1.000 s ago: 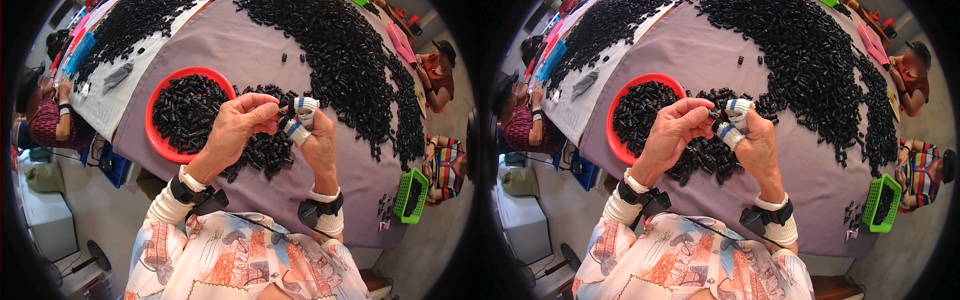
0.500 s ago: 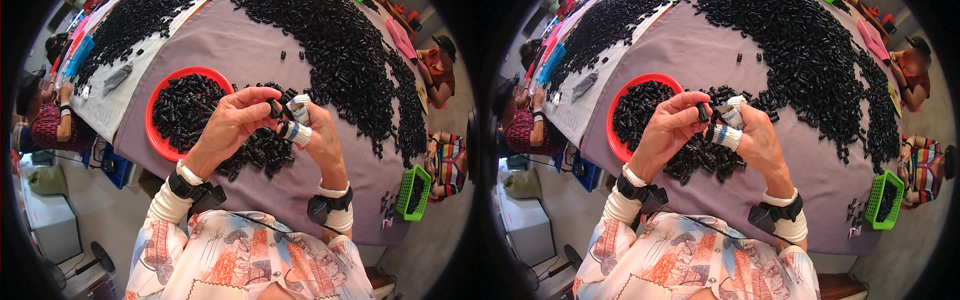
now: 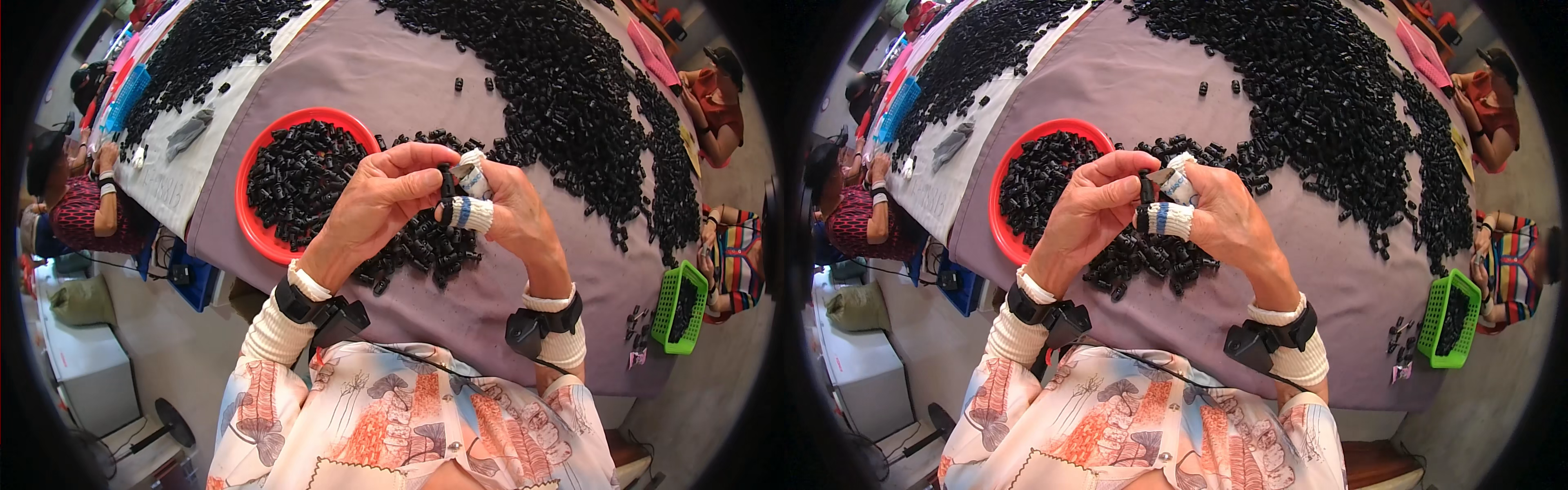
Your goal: Sort small black components into a container by matching their shapes and characteristics.
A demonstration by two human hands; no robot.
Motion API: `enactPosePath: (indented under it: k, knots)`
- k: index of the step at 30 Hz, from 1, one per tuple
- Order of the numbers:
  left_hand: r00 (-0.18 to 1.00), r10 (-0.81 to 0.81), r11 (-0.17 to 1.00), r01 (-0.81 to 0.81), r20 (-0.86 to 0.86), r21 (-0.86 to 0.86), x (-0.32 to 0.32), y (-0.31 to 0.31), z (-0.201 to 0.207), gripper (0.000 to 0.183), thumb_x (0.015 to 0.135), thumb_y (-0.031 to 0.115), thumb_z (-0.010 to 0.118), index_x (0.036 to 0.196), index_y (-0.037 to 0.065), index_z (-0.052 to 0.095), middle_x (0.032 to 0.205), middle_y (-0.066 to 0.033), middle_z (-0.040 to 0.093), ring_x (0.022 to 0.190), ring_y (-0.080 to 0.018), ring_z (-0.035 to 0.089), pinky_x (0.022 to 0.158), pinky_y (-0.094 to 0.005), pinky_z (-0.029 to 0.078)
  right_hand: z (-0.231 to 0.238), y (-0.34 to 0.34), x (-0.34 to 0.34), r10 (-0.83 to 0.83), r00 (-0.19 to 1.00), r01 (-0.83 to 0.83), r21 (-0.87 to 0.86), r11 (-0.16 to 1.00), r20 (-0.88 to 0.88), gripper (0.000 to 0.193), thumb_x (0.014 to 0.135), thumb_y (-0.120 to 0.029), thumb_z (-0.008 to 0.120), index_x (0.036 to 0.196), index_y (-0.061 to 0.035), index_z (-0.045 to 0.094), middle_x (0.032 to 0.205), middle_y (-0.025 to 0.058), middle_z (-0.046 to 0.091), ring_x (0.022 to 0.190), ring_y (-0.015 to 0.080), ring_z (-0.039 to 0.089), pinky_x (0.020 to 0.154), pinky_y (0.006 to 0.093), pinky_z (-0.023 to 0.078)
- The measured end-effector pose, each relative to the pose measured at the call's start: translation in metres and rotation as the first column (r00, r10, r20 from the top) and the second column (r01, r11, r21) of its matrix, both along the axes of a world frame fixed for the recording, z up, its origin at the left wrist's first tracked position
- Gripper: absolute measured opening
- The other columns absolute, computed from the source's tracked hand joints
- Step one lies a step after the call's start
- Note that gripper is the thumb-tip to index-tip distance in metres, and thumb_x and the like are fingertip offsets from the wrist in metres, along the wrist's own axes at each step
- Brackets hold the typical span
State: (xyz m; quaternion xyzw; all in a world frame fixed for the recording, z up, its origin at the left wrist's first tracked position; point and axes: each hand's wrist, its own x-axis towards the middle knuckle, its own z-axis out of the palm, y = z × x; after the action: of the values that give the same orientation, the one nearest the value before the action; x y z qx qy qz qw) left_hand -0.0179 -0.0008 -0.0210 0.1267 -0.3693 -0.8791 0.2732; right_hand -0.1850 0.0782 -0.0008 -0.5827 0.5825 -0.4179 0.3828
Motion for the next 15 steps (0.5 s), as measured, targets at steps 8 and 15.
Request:
enactPosePath:
  k: [8, 15]
  knots:
    - [1.0, -0.012, 1.0, 0.013, 0.028, -0.012, 0.0006, -0.0021, -0.002, 0.026, 0.087, 0.007, 0.058, 0.111, -0.002, 0.056, 0.099, -0.0098, 0.063, 0.088, -0.0151, 0.062, 0.079, -0.0309, 0.052, -0.0017, 0.0001, -0.0003, 0.032, 0.999, -0.033, -0.01, 0.999, -0.038, 0.037, 0.068, -0.031, 0.074, 0.08, 0.0003, 0.057, 0.061, 0.0027, 0.05, 0.056, 0.0111, 0.046, 0.053, 0.0278, 0.04]
    - [1.0, -0.008, 1.0, 0.008, 0.018, -0.02, 0.0006, -0.0013, -0.0042, 0.027, 0.086, 0.007, 0.058, 0.112, -0.002, 0.056, 0.1, -0.0104, 0.063, 0.089, -0.0161, 0.062, 0.08, -0.0319, 0.053, -0.003, 0.0012, 0.0017, 0.037, 0.999, -0.037, 0.005, 0.999, 0.006, 0.036, 0.07, -0.032, 0.073, 0.08, -0.001, 0.058, 0.063, 0.0016, 0.051, 0.057, 0.0109, 0.047, 0.054, 0.0278, 0.041]
